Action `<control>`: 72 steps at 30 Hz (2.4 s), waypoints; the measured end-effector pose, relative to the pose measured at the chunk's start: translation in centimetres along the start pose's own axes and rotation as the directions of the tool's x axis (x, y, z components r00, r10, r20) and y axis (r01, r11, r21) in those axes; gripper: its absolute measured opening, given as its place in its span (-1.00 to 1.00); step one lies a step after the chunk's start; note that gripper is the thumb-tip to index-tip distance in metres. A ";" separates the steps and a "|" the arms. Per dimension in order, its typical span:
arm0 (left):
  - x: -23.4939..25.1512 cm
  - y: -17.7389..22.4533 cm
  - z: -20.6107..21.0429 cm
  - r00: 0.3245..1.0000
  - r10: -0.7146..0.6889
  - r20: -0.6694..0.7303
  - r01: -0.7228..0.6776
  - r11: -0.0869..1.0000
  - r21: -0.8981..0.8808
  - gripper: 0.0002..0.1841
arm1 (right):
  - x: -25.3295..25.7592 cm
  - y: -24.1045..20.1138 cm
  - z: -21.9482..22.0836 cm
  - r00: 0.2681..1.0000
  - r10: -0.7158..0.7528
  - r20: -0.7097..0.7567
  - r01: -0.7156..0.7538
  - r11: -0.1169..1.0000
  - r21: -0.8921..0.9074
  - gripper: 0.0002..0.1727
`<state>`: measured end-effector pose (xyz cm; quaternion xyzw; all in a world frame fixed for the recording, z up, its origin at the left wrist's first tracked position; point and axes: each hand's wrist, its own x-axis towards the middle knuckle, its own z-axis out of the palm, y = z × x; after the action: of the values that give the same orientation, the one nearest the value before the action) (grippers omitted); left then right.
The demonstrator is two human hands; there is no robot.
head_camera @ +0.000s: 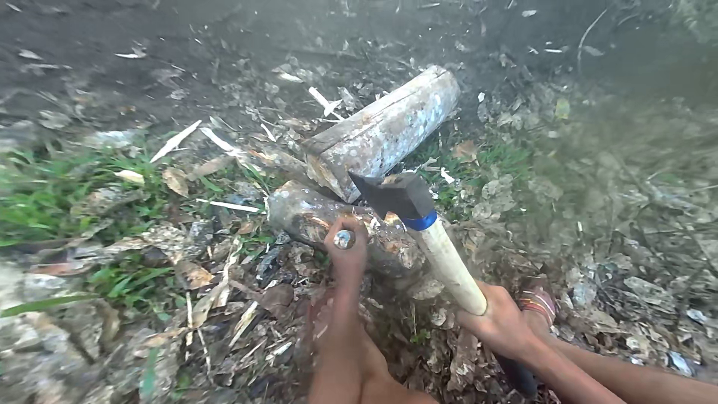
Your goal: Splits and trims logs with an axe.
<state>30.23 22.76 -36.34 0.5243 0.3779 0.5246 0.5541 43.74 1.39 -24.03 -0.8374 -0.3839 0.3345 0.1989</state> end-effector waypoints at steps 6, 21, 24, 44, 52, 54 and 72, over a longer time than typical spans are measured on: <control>0.3 0.1 -0.4 1.000 -0.015 -0.016 0.015 0.999 -0.048 -0.81 | 0.6 0.6 0.2 0.994 0.034 0.101 -0.027 0.997 -0.070 -0.67; 0.1 -0.5 -1.2 0.993 -0.034 -0.116 0.020 0.993 -0.120 -0.82 | 3.6 9.5 7.5 0.963 0.175 0.204 -0.163 0.984 -0.072 -0.51; -0.4 -1.0 -2.4 0.984 -0.084 -0.156 0.056 0.983 -0.176 -0.84 | 3.7 9.9 7.3 0.966 0.164 0.198 -0.156 0.986 -0.057 -0.53; 15.6 13.2 -2.8 0.968 0.220 -0.122 -0.246 0.927 -0.284 -0.87 | 3.9 10.4 7.4 0.973 0.184 0.142 -0.161 0.974 -0.157 -0.46; 23.1 11.2 2.9 0.976 0.207 -0.074 -0.214 0.971 -0.109 -0.87 | 4.3 10.8 6.6 0.962 0.172 0.214 -0.155 0.983 -0.095 -0.46; 23.4 9.1 3.4 0.978 0.201 -0.057 -0.202 0.979 -0.024 -0.87 | 4.4 10.9 6.5 0.960 0.172 0.221 -0.159 0.984 -0.075 -0.47; 23.0 6.1 2.3 0.954 0.274 -0.122 -0.257 0.956 0.142 -0.89 | 4.2 10.4 6.3 0.971 0.133 0.200 -0.128 0.991 -0.035 -0.48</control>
<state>35.09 44.18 -26.98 0.5657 0.3738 0.6054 0.4169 46.61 -1.34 -36.25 -0.8247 -0.3497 0.4258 0.1275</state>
